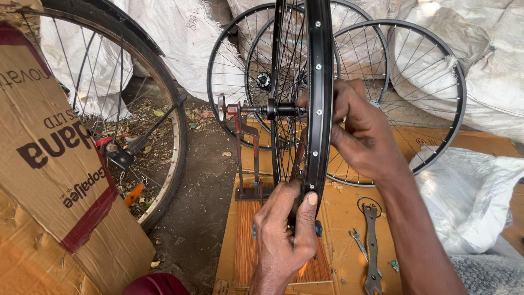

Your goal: The person secures a bicycle wheel onto a truing stand and repeatedly rotates it while pressing a small metal ring against the rim to check for alignment or wobble. The person adjusts the stand's clamps and continues the inspection process.

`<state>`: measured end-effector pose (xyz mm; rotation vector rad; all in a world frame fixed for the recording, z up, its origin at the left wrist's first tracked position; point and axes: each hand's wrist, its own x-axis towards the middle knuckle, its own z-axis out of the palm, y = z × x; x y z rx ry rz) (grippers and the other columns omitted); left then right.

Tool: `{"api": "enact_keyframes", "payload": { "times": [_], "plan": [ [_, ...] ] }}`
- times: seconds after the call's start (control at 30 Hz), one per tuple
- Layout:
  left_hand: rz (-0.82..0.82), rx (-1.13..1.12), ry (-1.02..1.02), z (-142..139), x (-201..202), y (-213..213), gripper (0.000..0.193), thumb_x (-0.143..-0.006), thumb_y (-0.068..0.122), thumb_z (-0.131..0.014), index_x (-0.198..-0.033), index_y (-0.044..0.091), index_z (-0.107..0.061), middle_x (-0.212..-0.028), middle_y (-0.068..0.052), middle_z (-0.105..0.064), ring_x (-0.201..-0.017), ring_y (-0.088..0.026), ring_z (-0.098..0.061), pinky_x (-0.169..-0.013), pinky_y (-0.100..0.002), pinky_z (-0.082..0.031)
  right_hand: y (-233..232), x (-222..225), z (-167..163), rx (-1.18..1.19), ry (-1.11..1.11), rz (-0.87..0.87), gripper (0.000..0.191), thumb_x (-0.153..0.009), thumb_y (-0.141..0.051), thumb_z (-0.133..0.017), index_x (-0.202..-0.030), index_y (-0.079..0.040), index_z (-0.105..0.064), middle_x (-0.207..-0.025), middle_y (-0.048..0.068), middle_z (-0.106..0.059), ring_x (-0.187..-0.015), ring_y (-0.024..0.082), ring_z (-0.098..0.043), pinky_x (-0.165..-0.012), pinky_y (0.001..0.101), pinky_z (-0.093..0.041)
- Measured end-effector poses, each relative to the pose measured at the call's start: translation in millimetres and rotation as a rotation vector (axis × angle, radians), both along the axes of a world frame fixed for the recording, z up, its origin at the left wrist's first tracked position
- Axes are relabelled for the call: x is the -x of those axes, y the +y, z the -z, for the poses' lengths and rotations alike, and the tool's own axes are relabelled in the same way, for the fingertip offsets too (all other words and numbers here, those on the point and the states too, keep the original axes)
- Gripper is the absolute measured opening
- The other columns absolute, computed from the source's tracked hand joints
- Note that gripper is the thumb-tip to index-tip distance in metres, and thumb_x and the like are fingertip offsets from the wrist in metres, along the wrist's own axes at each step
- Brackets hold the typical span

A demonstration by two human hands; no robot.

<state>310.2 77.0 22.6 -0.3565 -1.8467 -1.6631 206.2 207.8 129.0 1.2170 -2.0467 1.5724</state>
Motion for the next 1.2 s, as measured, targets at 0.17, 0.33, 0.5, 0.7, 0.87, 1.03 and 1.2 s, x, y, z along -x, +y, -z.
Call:
{"api": "enact_keyframes", "payload": {
  "times": [0.17, 0.33, 0.5, 0.7, 0.87, 1.03, 1.2],
  "plan": [
    [0.015, 0.003, -0.006, -1, 2, 0, 0.016, -0.101, 0.011, -0.063, -0.110, -0.002, -0.067, -0.078, -0.008, -0.065, -0.057, -0.010, -0.060, -0.045, -0.030, -0.045, -24, -12, 35, 0.064, 0.464, 0.445, 0.043, -0.082, -0.001, -0.088, -0.082, -0.005, -0.045, -0.099, 0.011, -0.056, -0.097, 0.019, -0.056, -0.085, 0.0317, -0.047],
    [-0.040, 0.022, 0.036, -9, 11, 0, 0.019, -0.100, 0.014, -0.067, -0.113, 0.000, -0.068, -0.074, -0.003, -0.065, -0.053, -0.011, -0.054, -0.043, -0.029, -0.041, -15, -11, 29, 0.318, 0.101, 0.217, 0.027, -0.091, 0.005, -0.075, -0.103, -0.005, -0.054, -0.113, 0.010, -0.062, -0.100, 0.015, -0.065, -0.083, 0.0264, -0.058],
    [-0.049, -0.090, -0.019, -14, 19, -3, 0.040, -0.094, 0.019, -0.075, -0.128, 0.000, -0.067, -0.064, -0.004, -0.064, -0.052, -0.011, -0.059, -0.042, -0.030, -0.045, -1, -7, 31, 0.467, -0.108, -0.097, 0.044, -0.090, 0.016, -0.066, -0.129, -0.001, -0.059, -0.124, 0.014, -0.068, -0.111, 0.020, -0.070, -0.094, 0.0321, -0.063],
    [-0.059, 0.042, 0.089, -12, 6, -2, 0.020, -0.101, 0.014, -0.066, -0.111, -0.004, -0.068, -0.083, -0.012, -0.072, -0.067, -0.017, -0.071, -0.054, -0.034, -0.055, 1, 11, 42, 0.060, -0.008, 0.125, 0.037, -0.111, -0.010, -0.050, -0.146, 0.000, -0.055, -0.124, 0.008, -0.072, -0.115, 0.015, -0.065, -0.097, 0.0280, -0.053],
    [-0.053, 0.077, 0.051, -16, 4, -2, 0.017, -0.101, 0.013, -0.066, -0.105, -0.003, -0.068, -0.080, -0.013, -0.071, -0.065, -0.020, -0.072, -0.055, -0.037, -0.055, -5, 22, 31, 0.200, -0.160, -0.062, 0.045, -0.106, -0.041, -0.044, -0.128, -0.006, -0.062, -0.099, 0.004, -0.072, -0.087, 0.011, -0.067, -0.077, 0.0255, -0.054],
    [0.001, 0.028, -0.036, -15, 5, -4, 0.016, -0.099, 0.014, -0.065, -0.104, -0.001, -0.070, -0.076, -0.011, -0.072, -0.059, -0.016, -0.071, -0.049, -0.034, -0.054, -22, 11, 32, 0.373, -0.170, -0.157, 0.027, -0.096, -0.025, -0.066, -0.117, -0.009, -0.060, -0.109, 0.009, -0.072, -0.092, 0.015, -0.067, -0.075, 0.0281, -0.054],
    [-0.038, 0.059, 0.033, -12, 5, -1, 0.016, -0.101, 0.014, -0.066, -0.102, -0.002, -0.069, -0.075, -0.011, -0.069, -0.059, -0.014, -0.068, -0.049, -0.033, -0.052, -42, -2, 34, 0.342, 0.478, 0.435, 0.051, -0.087, -0.005, -0.089, -0.090, -0.011, -0.038, -0.101, 0.001, -0.042, -0.090, 0.015, -0.045, -0.077, 0.0288, -0.043]
  ]
}}
